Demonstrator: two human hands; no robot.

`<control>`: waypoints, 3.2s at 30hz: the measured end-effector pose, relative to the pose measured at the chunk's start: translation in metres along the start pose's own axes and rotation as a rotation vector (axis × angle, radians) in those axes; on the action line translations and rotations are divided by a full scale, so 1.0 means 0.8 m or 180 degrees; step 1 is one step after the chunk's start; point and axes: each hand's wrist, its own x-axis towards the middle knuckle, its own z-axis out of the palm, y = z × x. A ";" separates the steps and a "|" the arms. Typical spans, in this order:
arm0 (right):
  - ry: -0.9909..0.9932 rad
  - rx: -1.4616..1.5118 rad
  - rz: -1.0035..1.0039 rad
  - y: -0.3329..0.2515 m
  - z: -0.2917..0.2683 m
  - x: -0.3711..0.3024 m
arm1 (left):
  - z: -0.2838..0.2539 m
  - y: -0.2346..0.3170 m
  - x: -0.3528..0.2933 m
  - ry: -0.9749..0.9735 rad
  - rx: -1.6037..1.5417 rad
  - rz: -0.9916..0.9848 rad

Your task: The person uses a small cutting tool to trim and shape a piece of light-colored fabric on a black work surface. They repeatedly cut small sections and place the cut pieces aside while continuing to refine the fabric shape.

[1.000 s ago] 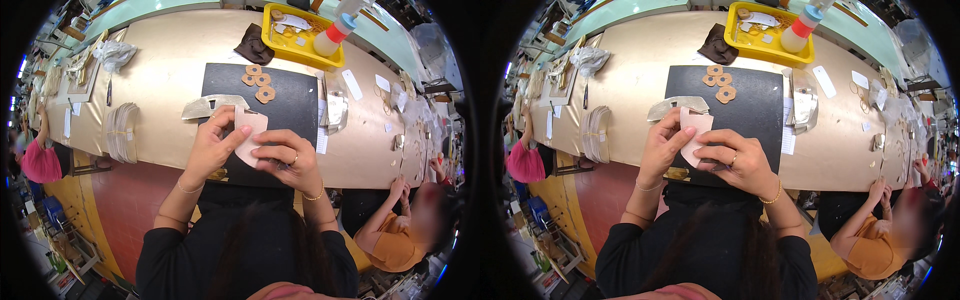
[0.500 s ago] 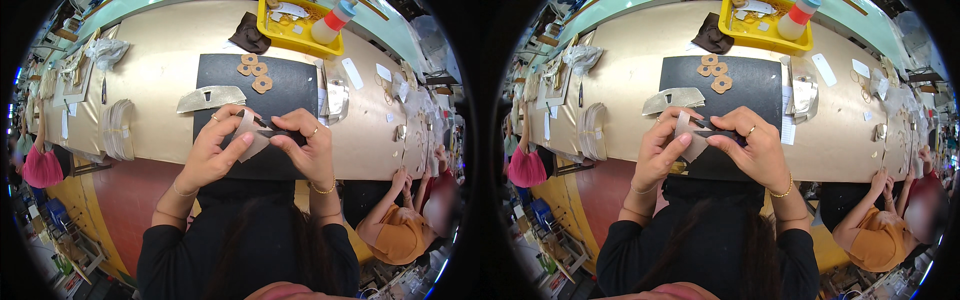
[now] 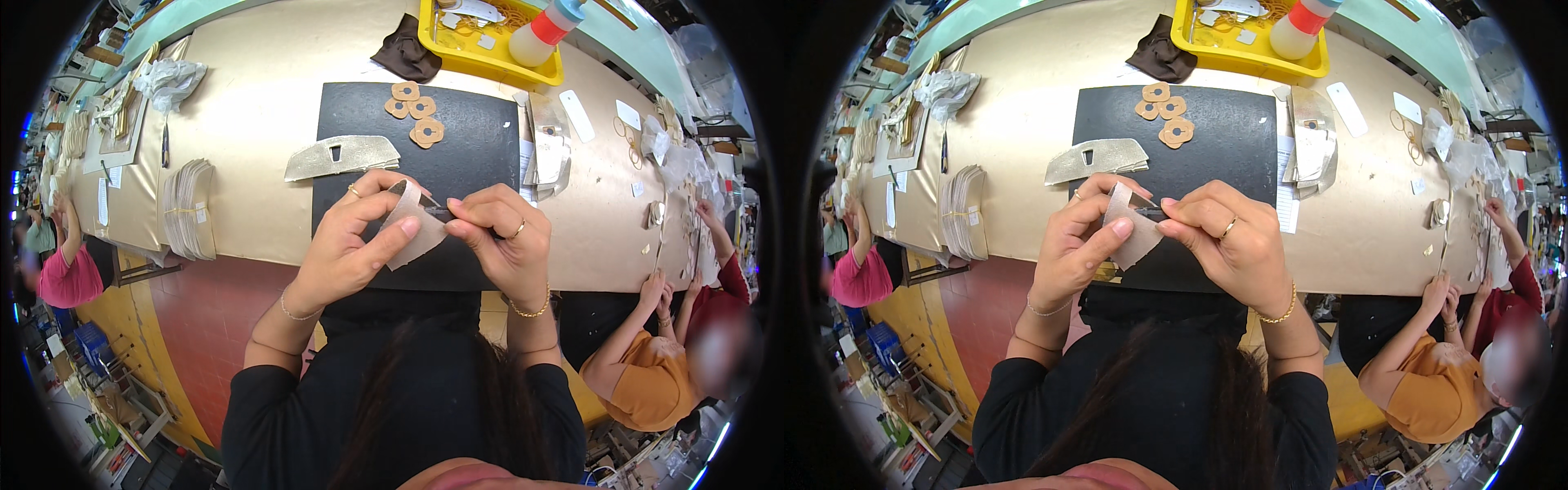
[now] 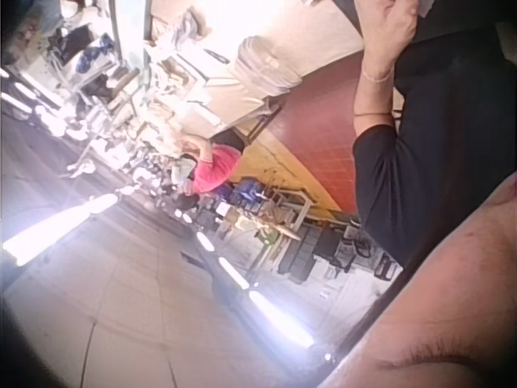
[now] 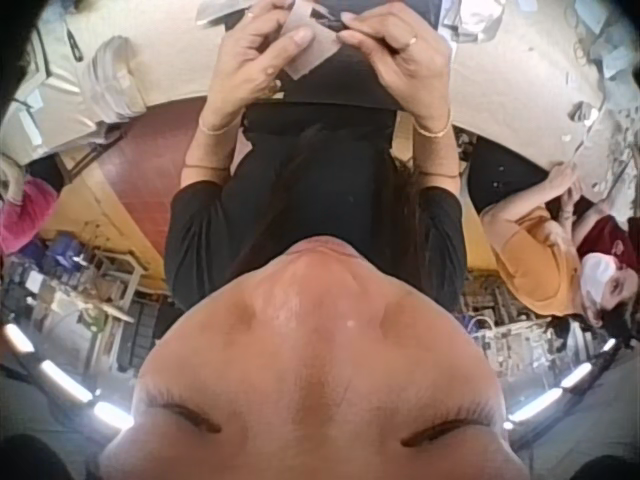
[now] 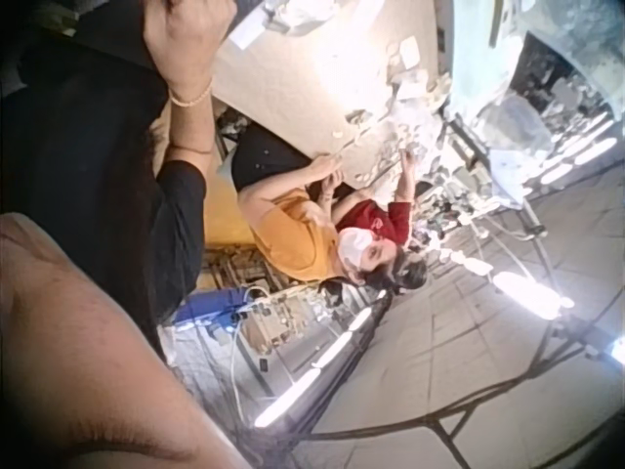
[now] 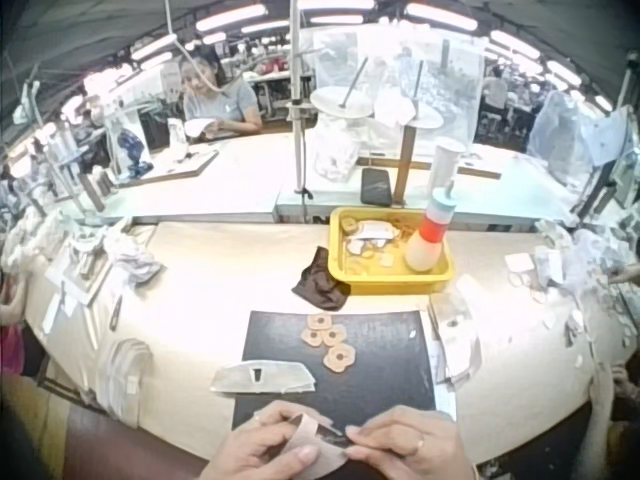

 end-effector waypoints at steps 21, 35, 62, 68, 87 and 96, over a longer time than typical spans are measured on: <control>0.0064 0.0134 0.0057 0.003 0.000 0.000 | 0.002 -0.005 0.005 -0.0027 0.0170 0.0203; 0.0218 0.0487 0.0559 0.007 -0.020 -0.010 | 0.003 -0.011 0.005 0.0227 0.1149 0.1019; -0.0306 0.0338 0.0395 0.003 -0.026 -0.006 | 0.002 -0.010 0.008 0.0079 0.1079 0.1313; -0.0396 0.0355 0.0432 0.003 -0.027 -0.005 | 0.002 -0.010 0.008 0.0042 0.1155 0.1279; -0.0458 0.0422 0.0411 0.003 -0.029 0.000 | 0.005 -0.011 0.011 -0.0062 0.1142 0.1422; 0.0290 0.0393 0.0605 0.013 -0.031 -0.008 | 0.004 -0.009 0.009 0.0178 0.1448 0.1410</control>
